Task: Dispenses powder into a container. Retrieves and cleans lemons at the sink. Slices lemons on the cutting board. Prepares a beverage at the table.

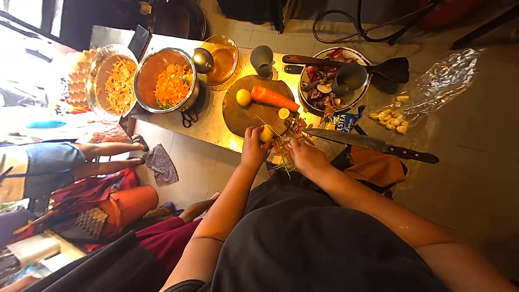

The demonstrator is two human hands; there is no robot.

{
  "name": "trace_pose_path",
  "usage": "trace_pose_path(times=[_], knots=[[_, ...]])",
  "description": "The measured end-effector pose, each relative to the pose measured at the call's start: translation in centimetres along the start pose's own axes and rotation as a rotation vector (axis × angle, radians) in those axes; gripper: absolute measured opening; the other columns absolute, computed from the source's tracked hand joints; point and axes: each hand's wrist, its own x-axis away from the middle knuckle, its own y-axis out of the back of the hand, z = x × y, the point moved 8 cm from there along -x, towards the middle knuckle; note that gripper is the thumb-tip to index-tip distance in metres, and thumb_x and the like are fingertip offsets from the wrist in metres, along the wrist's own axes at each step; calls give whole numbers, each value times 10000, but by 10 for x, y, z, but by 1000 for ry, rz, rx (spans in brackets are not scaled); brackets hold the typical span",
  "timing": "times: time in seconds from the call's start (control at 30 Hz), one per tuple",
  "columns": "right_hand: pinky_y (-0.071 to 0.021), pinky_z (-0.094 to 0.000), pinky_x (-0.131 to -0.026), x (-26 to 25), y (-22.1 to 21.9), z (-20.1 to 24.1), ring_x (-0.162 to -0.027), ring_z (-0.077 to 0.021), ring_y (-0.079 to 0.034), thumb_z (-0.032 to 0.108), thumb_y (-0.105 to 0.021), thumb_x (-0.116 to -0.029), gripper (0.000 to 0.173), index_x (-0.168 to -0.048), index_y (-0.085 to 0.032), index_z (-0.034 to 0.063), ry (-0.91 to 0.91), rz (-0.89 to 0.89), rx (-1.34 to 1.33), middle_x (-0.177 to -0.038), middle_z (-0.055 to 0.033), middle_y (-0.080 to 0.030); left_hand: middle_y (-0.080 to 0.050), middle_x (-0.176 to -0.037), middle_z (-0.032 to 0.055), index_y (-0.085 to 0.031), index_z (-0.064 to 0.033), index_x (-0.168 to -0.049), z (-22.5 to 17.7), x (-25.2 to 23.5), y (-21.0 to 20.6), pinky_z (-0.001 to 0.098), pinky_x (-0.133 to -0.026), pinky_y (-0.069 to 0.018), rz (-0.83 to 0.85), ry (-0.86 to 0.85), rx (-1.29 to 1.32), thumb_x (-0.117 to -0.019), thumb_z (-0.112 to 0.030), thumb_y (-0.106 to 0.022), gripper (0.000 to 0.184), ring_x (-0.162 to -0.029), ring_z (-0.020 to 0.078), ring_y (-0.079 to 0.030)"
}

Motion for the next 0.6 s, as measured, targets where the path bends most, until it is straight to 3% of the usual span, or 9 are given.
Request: trace_pose_path(times=[0.13, 0.37, 0.47, 0.6], knots=[[-601, -547, -768, -2, 3, 5, -959, -409, -725, 319, -373, -1135, 383, -1323, -546, 34, 3, 20, 74, -1115, -225, -676, -632, -1291, 210, -618, 22, -1307, -1, 0, 0, 431, -1011, -536, -2, 26, -5, -887, -173, -795, 497, -1159, 303, -647], [-586, -588, -792, -12, 8, -1, -990, -440, -715, 339, -333, -1141, 423, -1381, -512, 41, -41, 116, 66, -1016, -241, -687, -638, -1320, 223, -624, 30, -1329, -8, -9, 0, 484, -1061, -502, 105, 58, -75, -913, -188, -768, 491, -1220, 343, -633], [-582, -585, -784, -22, 8, 0, -965, -436, -720, 351, -300, -1144, 414, -1323, -489, 28, -10, 141, 42, -956, -229, -684, -633, -1334, 225, -619, 24, -1341, -10, -15, -1, 488, -1077, -488, 160, 49, -93, -916, -173, -763, 491, -1238, 348, -623], [-572, -611, -817, -42, 11, 8, -1011, -463, -707, 363, -308, -1144, 448, -1384, -461, 18, 10, 157, -24, -1010, -256, -685, -627, -1333, 229, -611, 22, -1351, -10, -19, -1, 485, -1072, -489, 200, 34, -109, -918, -162, -764, 495, -1229, 355, -624]])
